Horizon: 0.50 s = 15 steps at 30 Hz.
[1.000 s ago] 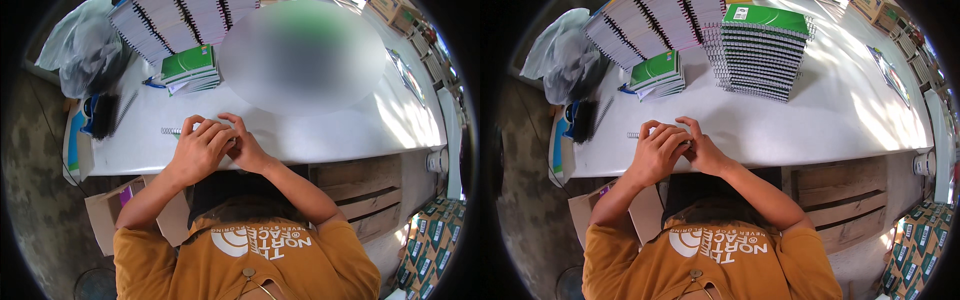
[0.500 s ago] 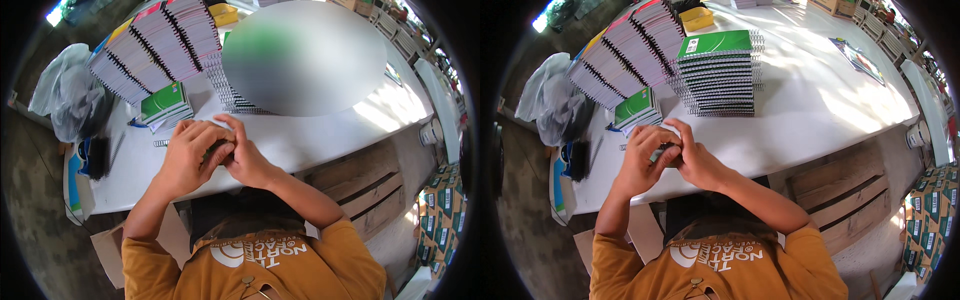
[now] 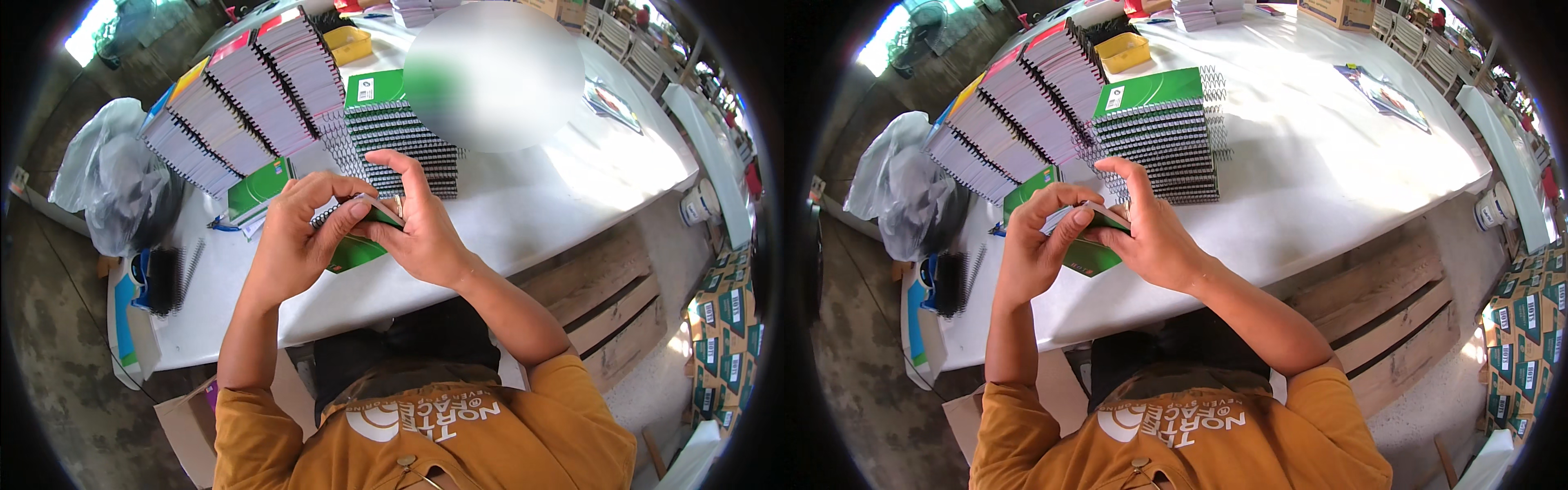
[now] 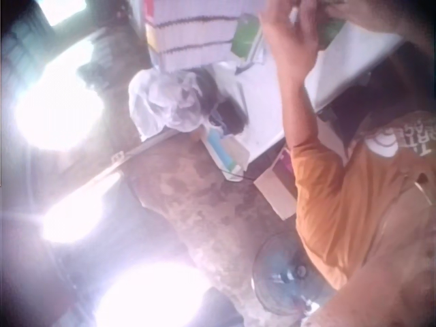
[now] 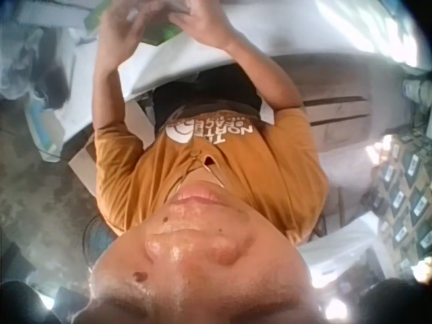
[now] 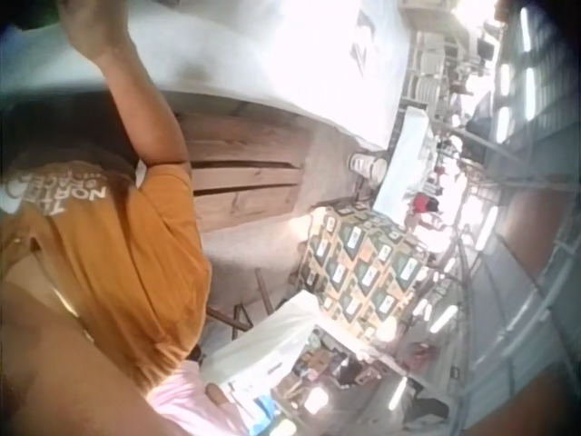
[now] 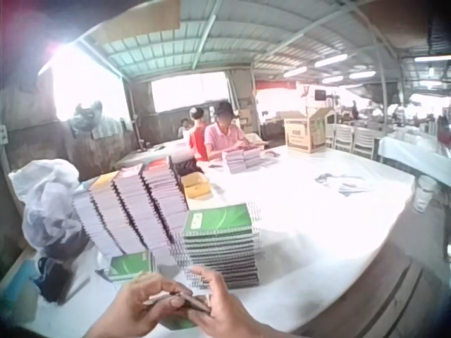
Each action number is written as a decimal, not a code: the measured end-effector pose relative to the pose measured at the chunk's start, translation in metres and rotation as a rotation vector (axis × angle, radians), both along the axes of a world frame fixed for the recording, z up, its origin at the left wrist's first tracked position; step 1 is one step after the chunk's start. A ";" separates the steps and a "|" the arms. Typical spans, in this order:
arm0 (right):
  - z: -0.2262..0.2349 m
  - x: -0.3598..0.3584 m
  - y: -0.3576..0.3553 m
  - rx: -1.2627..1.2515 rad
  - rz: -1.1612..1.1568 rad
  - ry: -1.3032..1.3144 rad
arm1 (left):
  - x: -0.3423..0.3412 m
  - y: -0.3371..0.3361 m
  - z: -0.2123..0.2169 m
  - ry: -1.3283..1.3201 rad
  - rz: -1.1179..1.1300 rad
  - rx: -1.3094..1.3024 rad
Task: The person binds spiral notebooks by hand, sliding a metal spiral spine through the pre-punched holes of each notebook and placing the finished items into a stack.
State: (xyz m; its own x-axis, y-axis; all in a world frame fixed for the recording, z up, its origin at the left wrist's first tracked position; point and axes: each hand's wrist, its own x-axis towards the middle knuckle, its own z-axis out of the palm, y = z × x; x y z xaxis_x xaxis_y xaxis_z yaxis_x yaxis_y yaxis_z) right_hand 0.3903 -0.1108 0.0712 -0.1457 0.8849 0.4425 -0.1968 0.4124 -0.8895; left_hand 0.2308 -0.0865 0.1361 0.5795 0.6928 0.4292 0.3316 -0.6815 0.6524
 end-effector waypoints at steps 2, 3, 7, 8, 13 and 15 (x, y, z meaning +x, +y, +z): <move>-0.003 -0.002 0.000 0.087 -0.039 -0.024 | -0.001 -0.005 0.008 0.071 0.000 0.069; -0.006 -0.003 0.001 0.130 -0.060 -0.036 | -0.002 -0.008 0.011 0.106 -0.002 0.104; 0.010 -0.009 -0.006 0.187 -0.135 -0.192 | -0.008 -0.009 0.006 0.079 0.123 0.224; 0.009 -0.009 -0.005 0.219 -0.168 -0.231 | -0.012 -0.007 0.001 0.042 0.178 0.172; 0.016 -0.008 0.003 0.311 -0.247 -0.213 | -0.006 -0.007 0.002 0.010 0.285 0.401; 0.024 0.001 0.019 0.617 -0.439 -0.180 | 0.002 -0.006 -0.003 -0.141 0.610 0.635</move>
State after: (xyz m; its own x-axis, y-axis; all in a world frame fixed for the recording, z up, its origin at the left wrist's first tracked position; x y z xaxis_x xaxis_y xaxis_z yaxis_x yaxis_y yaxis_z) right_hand 0.3914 -0.0914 0.0949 0.0454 0.4792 0.8765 0.2248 0.8500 -0.4764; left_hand 0.2331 -0.0929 0.1332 0.1007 0.4704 0.8767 0.7001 -0.6596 0.2735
